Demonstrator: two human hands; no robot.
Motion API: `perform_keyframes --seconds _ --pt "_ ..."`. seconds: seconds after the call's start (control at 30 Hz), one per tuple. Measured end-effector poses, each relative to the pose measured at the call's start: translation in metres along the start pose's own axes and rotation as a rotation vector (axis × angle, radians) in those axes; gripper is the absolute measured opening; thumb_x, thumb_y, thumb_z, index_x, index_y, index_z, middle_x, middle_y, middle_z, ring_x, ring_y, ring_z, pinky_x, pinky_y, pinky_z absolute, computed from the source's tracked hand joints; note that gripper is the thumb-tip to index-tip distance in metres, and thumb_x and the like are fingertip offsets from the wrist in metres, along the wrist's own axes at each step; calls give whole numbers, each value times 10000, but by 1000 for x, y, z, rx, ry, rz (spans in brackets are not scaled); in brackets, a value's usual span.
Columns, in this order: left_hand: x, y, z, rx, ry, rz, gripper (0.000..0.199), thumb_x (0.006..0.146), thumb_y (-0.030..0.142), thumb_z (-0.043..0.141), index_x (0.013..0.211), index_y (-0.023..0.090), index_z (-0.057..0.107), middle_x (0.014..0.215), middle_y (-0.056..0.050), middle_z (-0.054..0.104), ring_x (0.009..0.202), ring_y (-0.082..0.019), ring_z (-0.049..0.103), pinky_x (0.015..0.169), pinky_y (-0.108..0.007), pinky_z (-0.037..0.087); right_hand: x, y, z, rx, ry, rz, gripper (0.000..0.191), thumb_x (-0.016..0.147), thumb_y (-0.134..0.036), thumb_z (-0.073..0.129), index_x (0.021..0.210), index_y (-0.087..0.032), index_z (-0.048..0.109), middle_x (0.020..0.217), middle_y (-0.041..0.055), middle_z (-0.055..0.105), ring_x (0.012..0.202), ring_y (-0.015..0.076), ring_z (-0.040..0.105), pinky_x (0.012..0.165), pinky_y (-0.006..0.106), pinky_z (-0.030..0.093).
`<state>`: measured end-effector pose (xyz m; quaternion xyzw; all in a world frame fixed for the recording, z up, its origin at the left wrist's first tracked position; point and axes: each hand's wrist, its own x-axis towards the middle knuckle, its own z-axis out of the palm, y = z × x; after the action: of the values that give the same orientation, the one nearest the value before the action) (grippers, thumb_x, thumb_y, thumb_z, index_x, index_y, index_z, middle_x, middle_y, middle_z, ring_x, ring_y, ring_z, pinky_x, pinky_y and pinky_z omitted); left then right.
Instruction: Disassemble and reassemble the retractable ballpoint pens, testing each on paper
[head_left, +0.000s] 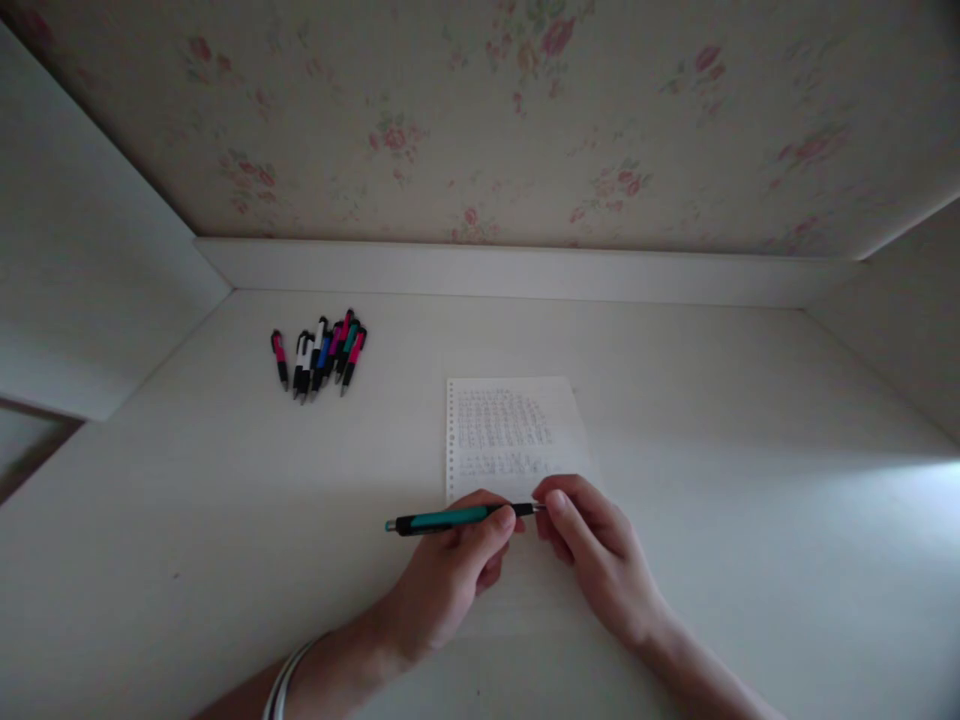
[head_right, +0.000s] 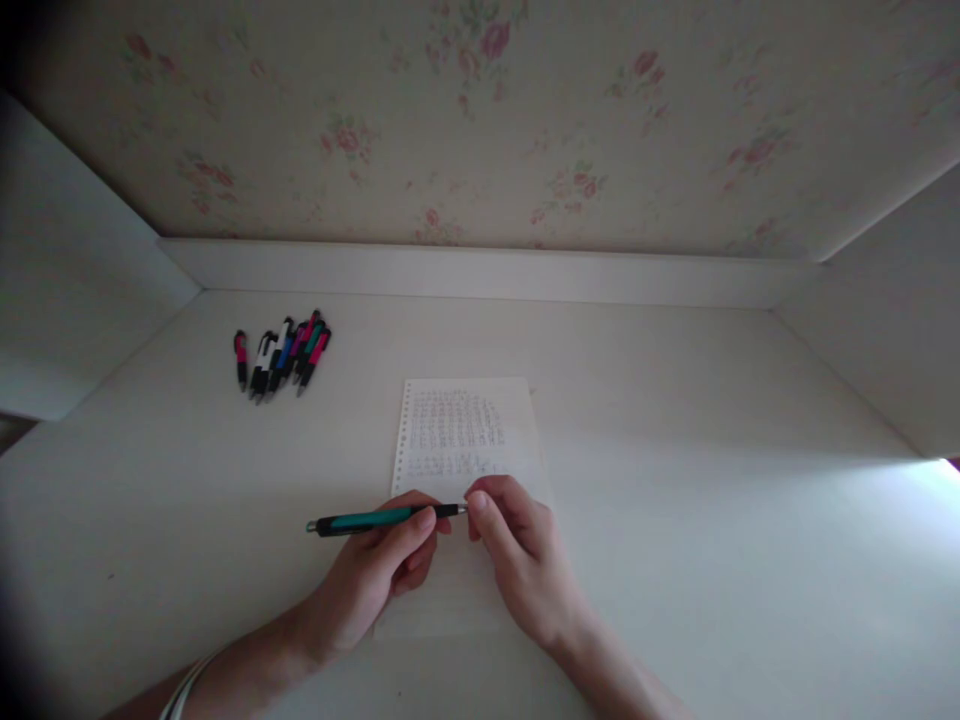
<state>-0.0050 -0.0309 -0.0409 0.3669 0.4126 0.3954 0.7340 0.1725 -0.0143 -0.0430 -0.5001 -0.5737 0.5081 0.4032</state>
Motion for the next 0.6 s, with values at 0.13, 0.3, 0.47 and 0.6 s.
perform_keyframes --seconds 0.13,0.3,0.47,0.6 --pt "0 3 0 -1 -10 -3 425 925 595 616 833 185 556 582 94 322 501 -81 262 463 -237 191 2 -2 2 -24 0 -7 394 1008 -478 550 740 -197 610 631 -13 568 534 104 455 468 222 358" --pt "-1 4 -1 32 -4 8 402 944 578 594 853 187 565 586 89 338 504 -85 280 466 -242 205 0 2 3 -15 14 -33 315 1010 -448 560 830 -203 644 663 -12 600 504 95 438 447 216 345" --pt "0 1 -2 -25 24 21 473 922 564 619 686 211 411 591 87 311 509 -79 255 475 -249 191 -1 7 4 66 34 -31 229 1000 -425 594 913 -218 643 724 -10 628 517 89 455 457 206 364" --pt "0 0 -3 -26 24 15 479 916 555 621 662 209 407 580 85 291 521 -87 250 488 -258 179 -4 9 3 126 6 -24 177 994 -404 614 959 -232 641 750 -7 636 546 95 481 480 208 387"
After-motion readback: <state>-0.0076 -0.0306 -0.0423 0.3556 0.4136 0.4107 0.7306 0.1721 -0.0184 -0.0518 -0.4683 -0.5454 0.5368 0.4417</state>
